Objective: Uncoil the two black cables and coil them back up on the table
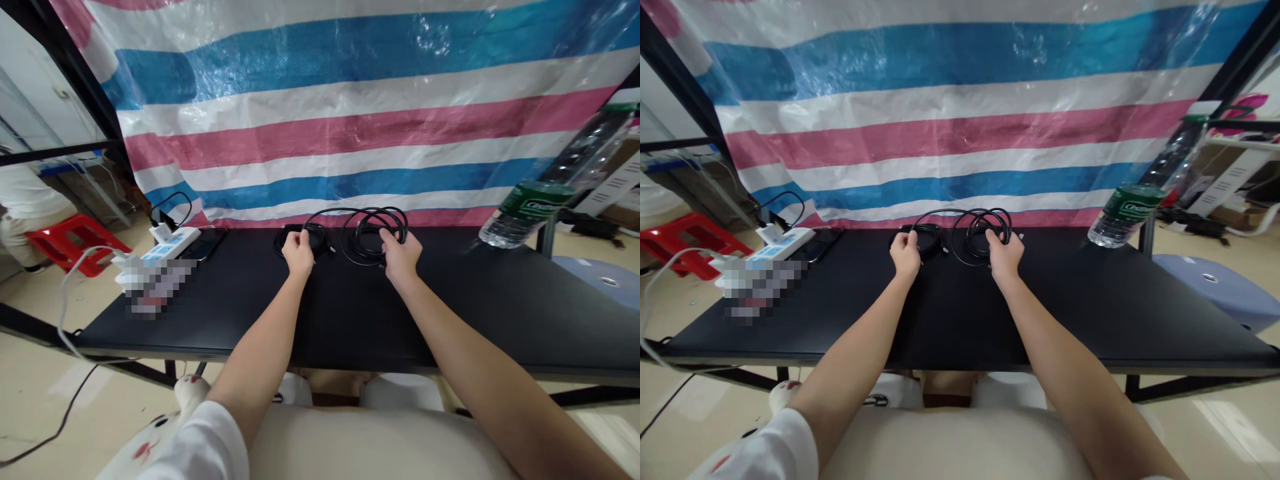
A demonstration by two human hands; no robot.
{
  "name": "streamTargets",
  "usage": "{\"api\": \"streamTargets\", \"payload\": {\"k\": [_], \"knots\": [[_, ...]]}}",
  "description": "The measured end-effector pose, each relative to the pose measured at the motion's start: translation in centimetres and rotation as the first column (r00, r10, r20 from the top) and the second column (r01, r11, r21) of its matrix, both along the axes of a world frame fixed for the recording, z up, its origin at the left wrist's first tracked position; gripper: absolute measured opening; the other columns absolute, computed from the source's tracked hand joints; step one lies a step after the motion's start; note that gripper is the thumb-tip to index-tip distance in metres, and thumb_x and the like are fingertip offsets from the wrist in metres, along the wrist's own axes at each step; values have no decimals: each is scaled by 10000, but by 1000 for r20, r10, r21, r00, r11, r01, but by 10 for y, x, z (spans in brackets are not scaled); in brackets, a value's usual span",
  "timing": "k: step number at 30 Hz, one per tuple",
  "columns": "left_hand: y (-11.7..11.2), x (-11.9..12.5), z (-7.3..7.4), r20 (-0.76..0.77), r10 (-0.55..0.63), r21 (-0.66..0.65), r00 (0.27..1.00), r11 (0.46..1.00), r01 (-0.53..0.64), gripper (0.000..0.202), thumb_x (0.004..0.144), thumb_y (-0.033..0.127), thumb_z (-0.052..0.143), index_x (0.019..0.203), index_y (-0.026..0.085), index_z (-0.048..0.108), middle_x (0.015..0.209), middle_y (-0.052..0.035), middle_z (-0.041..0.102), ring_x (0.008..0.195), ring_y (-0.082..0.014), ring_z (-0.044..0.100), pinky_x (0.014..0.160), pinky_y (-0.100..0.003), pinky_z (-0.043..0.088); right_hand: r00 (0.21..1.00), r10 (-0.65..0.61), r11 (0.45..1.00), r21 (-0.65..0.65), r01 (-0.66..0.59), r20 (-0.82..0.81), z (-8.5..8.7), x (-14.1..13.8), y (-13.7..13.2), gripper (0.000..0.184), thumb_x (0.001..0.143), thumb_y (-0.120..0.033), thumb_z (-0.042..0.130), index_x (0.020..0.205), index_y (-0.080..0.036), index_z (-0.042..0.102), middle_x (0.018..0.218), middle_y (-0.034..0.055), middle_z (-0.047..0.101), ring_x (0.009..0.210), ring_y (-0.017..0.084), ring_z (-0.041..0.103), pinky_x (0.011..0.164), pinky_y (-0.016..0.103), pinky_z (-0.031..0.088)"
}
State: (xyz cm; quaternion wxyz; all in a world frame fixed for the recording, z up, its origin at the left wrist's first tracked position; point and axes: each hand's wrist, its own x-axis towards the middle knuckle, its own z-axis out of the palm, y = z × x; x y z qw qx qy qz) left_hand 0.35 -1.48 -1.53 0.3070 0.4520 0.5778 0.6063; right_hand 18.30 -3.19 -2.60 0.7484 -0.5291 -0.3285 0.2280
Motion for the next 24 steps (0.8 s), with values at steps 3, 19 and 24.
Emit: {"api": "streamTargets", "payload": {"k": [3,19,24], "knots": [[-2,6,-2,150,-359,-98,921,922,376,57,808,211,553,852,182,573,466,85,462,373,-84,430,432,-201,347,980,62,998,45,-55,-191,1,0,0,454,618,-436,759,583,-241,350,400,-122,307,372,72,352,371,207,287],[-11,19,-4,116,-332,-48,936,939,339,241,760,174,577,546,186,467,474,60,480,464,-74,478,492,-192,370,960,277,961,-16,-276,43,1,-28,-4,536,696,-649,646,497,-238,365,395,-71,367,395,90,394,435,241,359],[-4,15,-5,340,-307,47,889,950,310,200,699,118,559,651,220,393,466,88,481,419,-88,488,502,-206,390,906,161,983,-149,-110,391,-2,-41,-2,432,772,-547,549,493,-236,436,478,-10,513,549,163,536,591,291,431]]}}
